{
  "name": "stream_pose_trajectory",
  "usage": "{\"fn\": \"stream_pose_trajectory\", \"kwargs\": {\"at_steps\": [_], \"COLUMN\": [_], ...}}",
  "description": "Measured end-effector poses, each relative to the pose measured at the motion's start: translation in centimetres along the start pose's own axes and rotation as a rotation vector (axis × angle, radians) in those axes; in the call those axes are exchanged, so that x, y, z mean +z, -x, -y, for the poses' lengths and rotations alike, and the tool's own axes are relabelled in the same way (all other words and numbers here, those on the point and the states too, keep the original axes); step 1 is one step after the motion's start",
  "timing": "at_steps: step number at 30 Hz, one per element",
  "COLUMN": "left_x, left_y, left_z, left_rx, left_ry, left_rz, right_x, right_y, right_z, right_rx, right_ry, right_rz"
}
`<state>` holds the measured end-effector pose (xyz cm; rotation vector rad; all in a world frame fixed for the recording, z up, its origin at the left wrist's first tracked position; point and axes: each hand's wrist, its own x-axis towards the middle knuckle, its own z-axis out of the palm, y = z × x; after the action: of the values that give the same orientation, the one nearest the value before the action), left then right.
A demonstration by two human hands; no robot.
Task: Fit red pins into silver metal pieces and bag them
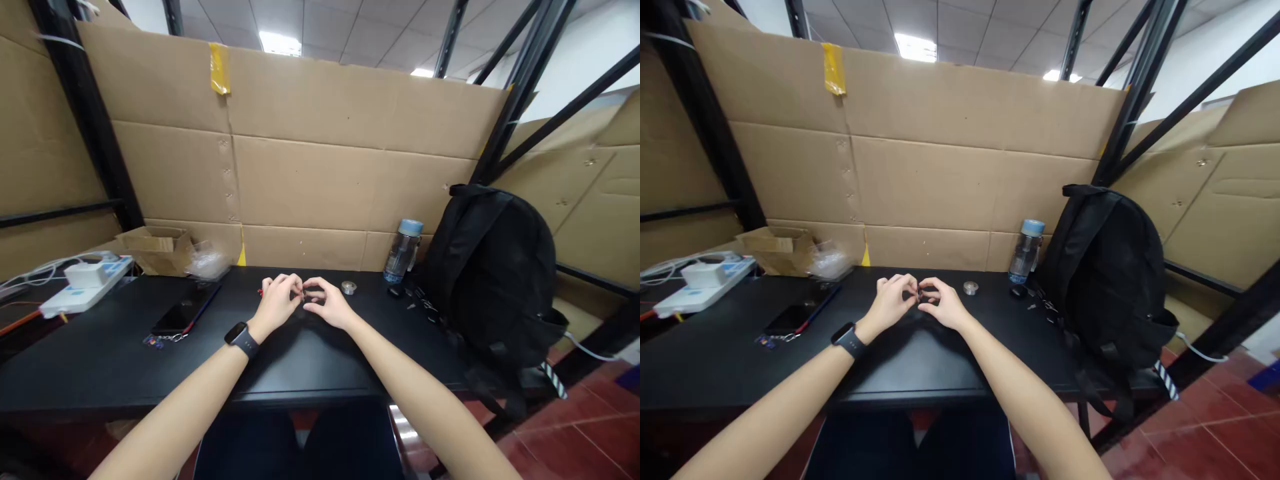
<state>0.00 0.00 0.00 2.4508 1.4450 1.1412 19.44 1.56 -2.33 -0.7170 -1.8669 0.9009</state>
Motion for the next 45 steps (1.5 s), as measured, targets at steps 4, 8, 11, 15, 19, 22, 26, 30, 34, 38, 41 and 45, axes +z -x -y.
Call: {"fn": "stream_pose_trajectory", "kwargs": {"at_steps": [4,8,11,15,19,22,26,30,34,38,41,45], "left_x": [0.5,0.9,1.0,0.8,0.8,1.0,1.1,1.4,1.5,1.2,1.1,1.3], "left_y": [0.1,0.1,0.1,0.1,0.1,0.1,0.2,0.3,0.2,0.0,0.0,0.2], "left_z": [-0.2,-0.2,-0.2,0.0,0.0,0.0,0.0,0.2,0.9,1.7,1.8,1.8], "left_rx": [0.015,0.016,0.036,0.054,0.065,0.067,0.072,0.08,0.032,0.019,0.093,0.133], "left_ry": [-0.112,-0.203,-0.211,-0.193,-0.19,-0.18,-0.171,-0.13,-0.038,0.036,0.074,0.043], "left_rz": [0.032,0.033,0.024,0.025,0.03,0.025,0.02,0.05,0.04,0.142,0.172,0.231], "right_x": [0.2,0.5,0.4,-0.1,-0.5,-0.6,-0.7,-0.7,-1.0,-1.5,-1.7,-1.9], "right_y": [0.0,0.0,-0.1,-0.2,-0.2,-0.3,-0.3,-0.2,-0.2,-0.2,-0.1,0.0], "right_z": [-0.8,-1.2,-1.3,-1.3,-1.1,-0.9,-0.6,-0.4,-0.5,-0.5,-0.3,0.2], "right_rx": [0.056,0.09,0.063,0.067,0.126,0.08,-0.021,-0.087,-0.085,-0.089,-0.072,-0.064], "right_ry": [-0.046,-0.062,-0.073,-0.057,0.018,0.233,0.451,0.523,0.534,0.522,0.523,0.533], "right_rz": [0.017,-0.017,-0.048,-0.004,0.003,-0.03,-0.039,0.013,0.032,0.04,0.057,0.101]}}
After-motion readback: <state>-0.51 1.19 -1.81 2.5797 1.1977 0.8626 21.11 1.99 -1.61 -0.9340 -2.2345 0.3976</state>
